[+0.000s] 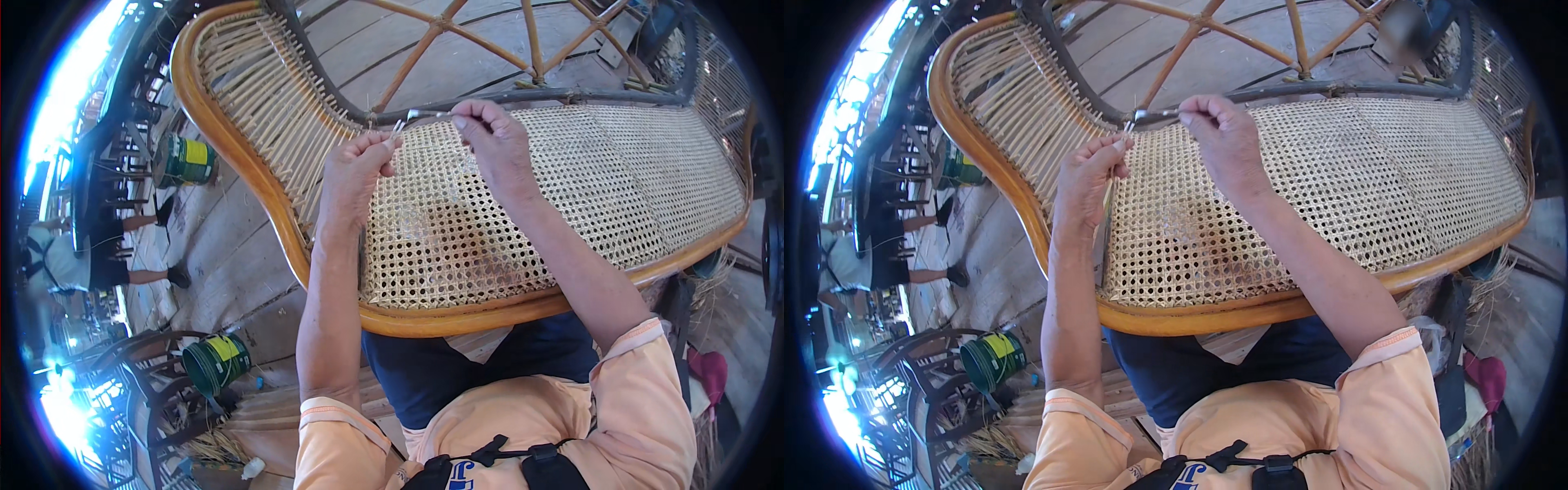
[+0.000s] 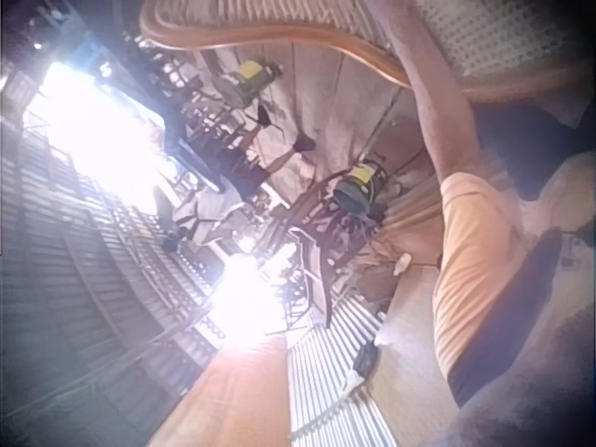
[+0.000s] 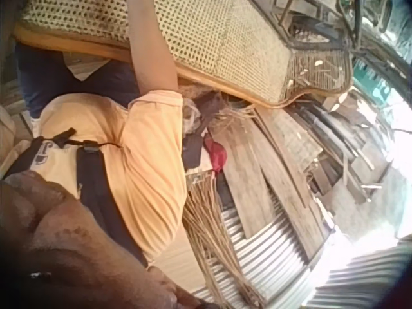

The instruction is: Weaving or repairing the rattan seat of a chair using long strips of material and small tools.

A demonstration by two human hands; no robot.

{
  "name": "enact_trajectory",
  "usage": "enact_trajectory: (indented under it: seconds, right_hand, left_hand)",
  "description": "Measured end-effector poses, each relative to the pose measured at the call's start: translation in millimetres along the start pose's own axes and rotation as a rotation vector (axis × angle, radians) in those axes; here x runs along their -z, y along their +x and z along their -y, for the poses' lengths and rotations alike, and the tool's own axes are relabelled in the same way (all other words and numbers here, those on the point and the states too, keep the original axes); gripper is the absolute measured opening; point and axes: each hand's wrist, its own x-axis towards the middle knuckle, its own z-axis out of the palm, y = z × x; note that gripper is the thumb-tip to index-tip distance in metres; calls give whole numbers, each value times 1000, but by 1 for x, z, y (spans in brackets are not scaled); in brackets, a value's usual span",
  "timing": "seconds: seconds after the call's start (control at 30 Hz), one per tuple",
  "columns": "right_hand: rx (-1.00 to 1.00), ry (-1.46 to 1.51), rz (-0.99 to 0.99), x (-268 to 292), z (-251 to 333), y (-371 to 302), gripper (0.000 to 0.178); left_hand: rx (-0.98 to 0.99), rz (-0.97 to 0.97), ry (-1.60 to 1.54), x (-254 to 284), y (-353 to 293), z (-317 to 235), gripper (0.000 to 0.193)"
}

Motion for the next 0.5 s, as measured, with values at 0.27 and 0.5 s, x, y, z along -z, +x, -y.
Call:
enact_trajectory:
  seconds: [0.27,0.5]
  right_hand:
    - [36,-129,-46,18,18,-24,8]
    - [-6,161,-273,173,117,-135,13]
  left_hand:
    - [-46,-37,-66,-3,-12,-1,19]
    - [-277,-41,686,10,-27,-1,29]
